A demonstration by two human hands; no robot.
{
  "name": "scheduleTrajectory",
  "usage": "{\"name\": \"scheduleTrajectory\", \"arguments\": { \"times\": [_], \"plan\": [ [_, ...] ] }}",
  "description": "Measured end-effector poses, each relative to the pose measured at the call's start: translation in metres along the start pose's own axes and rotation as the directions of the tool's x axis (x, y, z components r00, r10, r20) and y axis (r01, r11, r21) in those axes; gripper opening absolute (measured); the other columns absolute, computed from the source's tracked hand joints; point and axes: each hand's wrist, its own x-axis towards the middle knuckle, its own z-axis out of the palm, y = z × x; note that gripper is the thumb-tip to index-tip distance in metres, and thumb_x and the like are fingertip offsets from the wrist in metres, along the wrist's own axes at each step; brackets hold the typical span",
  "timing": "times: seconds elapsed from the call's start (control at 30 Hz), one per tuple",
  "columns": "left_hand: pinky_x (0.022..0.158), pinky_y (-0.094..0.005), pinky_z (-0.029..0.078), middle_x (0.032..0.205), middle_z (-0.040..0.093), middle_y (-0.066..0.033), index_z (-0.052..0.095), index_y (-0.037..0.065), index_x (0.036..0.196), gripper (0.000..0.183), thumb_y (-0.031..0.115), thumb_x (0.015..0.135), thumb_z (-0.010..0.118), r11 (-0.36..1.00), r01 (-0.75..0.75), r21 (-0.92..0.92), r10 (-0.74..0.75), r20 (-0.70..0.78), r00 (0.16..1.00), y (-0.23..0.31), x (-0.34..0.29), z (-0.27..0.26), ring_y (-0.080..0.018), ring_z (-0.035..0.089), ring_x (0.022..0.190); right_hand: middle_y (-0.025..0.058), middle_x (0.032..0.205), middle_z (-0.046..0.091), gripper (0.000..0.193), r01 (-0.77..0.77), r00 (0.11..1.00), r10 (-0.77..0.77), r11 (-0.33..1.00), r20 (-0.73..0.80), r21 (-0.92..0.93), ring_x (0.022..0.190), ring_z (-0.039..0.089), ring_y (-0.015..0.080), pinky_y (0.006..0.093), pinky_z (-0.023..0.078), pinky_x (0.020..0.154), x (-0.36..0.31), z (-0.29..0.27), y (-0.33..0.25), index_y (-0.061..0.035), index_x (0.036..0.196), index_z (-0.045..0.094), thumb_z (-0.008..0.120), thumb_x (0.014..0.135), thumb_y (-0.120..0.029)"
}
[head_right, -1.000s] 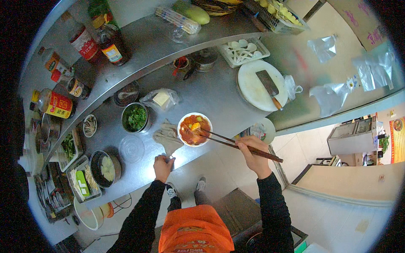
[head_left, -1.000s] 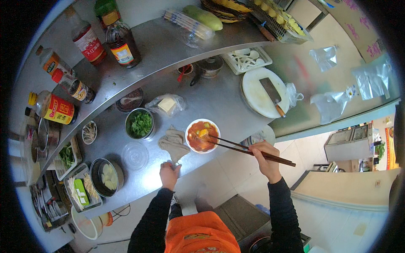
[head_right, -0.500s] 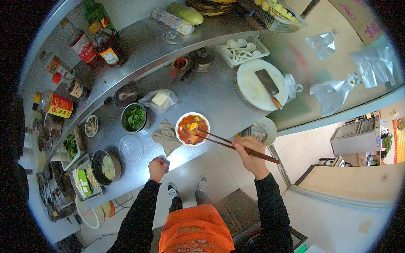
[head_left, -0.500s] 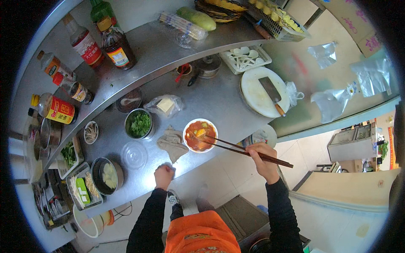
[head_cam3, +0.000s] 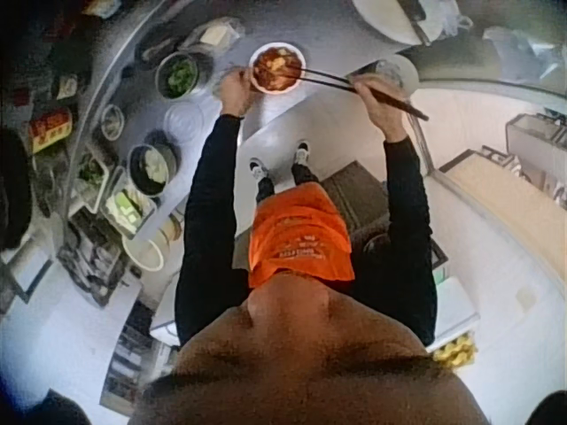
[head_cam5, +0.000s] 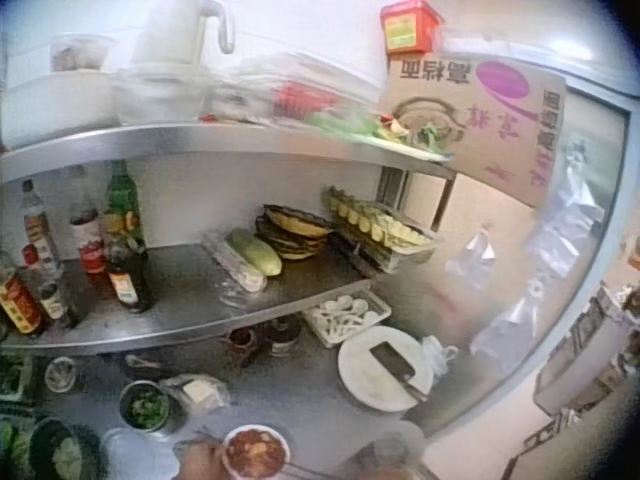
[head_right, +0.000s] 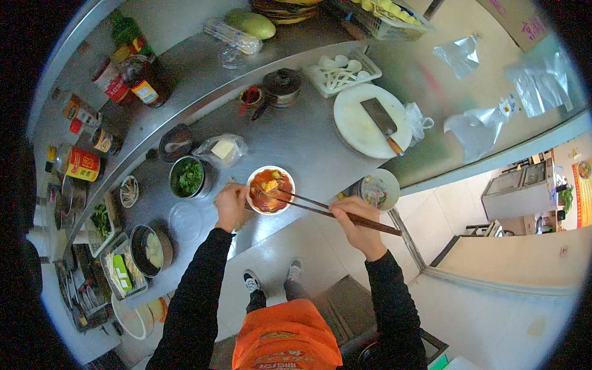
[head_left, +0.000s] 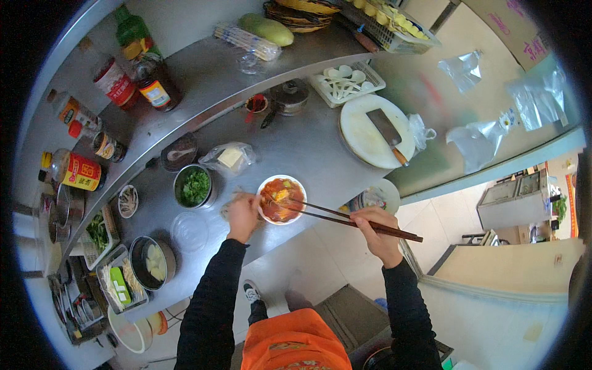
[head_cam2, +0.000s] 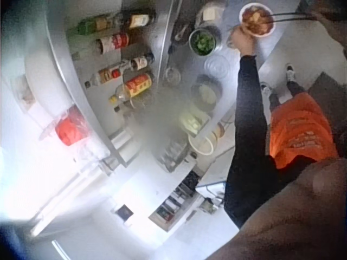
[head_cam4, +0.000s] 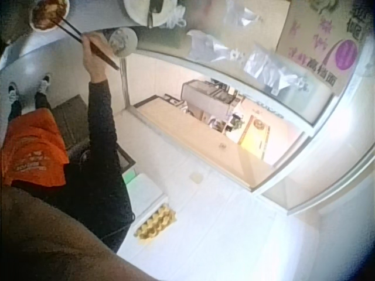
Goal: The person assembles a noodle bowl by ladling broth into a cup, adding noodles, a fried egg, and chopped greens. They then cover the bowl with a plastic lid and place it into a plastic bag for takeaway.
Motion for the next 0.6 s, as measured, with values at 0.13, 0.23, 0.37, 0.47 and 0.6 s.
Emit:
{"name": "scheduleTrajectory", "arguments": {
  "times": [0.13,0.23,0.37,0.47,0.6],
  "plan": [
    [0.083,-0.0522,0.051,0.106,0.065,-0.0220,0.071,0.004,0.108,0.026,0.027,0.096,0.065,0.991,0.063,0.119,-0.056,-0.068,0.996,-0.046,-0.011,0.015,-0.0427,0.063,0.096,0.0142,0.094,0.075,0.010,0.004,1.000,-0.004,1.000,-0.029,0.013,0.085,0.070,0.0254,0.0347,0.054,0.079,-0.001,-0.002,0.001,0.0017,0.092,0.075,0.070,0.093,-0.007],
    [0.096,-0.0568,0.045,0.125,0.053,-0.0244,0.062,0.009,0.129,0.044,0.033,0.092,0.069,0.923,-0.007,0.385,-0.081,0.210,0.974,-0.078,-0.034,0.030,-0.0459,0.053,0.115,0.0150,0.096,0.075,0.012,0.007,0.999,-0.006,1.000,-0.054,0.013,0.086,0.070,0.0252,0.0348,0.055,0.081,-0.001,-0.005,0.003,0.0029,0.092,0.075,0.068,0.094,-0.007],
    [0.105,-0.0573,0.039,0.132,0.055,-0.0261,0.058,0.007,0.138,0.059,0.036,0.089,0.071,0.900,-0.033,0.434,-0.090,0.261,0.961,-0.111,-0.102,0.005,-0.0455,0.048,0.123,0.0150,0.095,0.076,0.014,-0.017,0.994,0.021,0.999,-0.109,0.034,0.088,0.070,0.0252,0.0358,0.054,0.083,0.000,-0.017,0.005,0.0030,0.092,0.075,0.067,0.095,-0.008],
    [0.100,-0.0501,0.046,0.137,0.048,-0.0281,0.045,0.007,0.152,0.069,0.035,0.093,0.068,0.719,-0.115,0.686,-0.103,0.269,0.958,-0.111,-0.158,-0.013,-0.0461,0.049,0.121,0.0150,0.095,0.076,0.015,-0.037,0.990,0.043,0.998,-0.134,0.046,0.088,0.070,0.0247,0.0359,0.054,0.084,0.001,-0.027,0.008,0.0029,0.092,0.075,0.067,0.095,-0.009],
    [0.099,-0.0515,0.046,0.143,0.042,-0.0315,0.032,-0.003,0.157,0.074,0.022,0.095,0.063,0.751,0.313,0.582,-0.504,0.198,0.841,-0.081,-0.181,0.020,-0.0485,0.048,0.121,0.0153,0.095,0.076,0.016,-0.042,0.990,0.051,0.997,-0.128,0.071,0.088,0.070,0.0246,0.0351,0.054,0.083,-0.001,-0.037,0.013,0.0025,0.093,0.076,0.066,0.096,-0.010]
  ]
}}
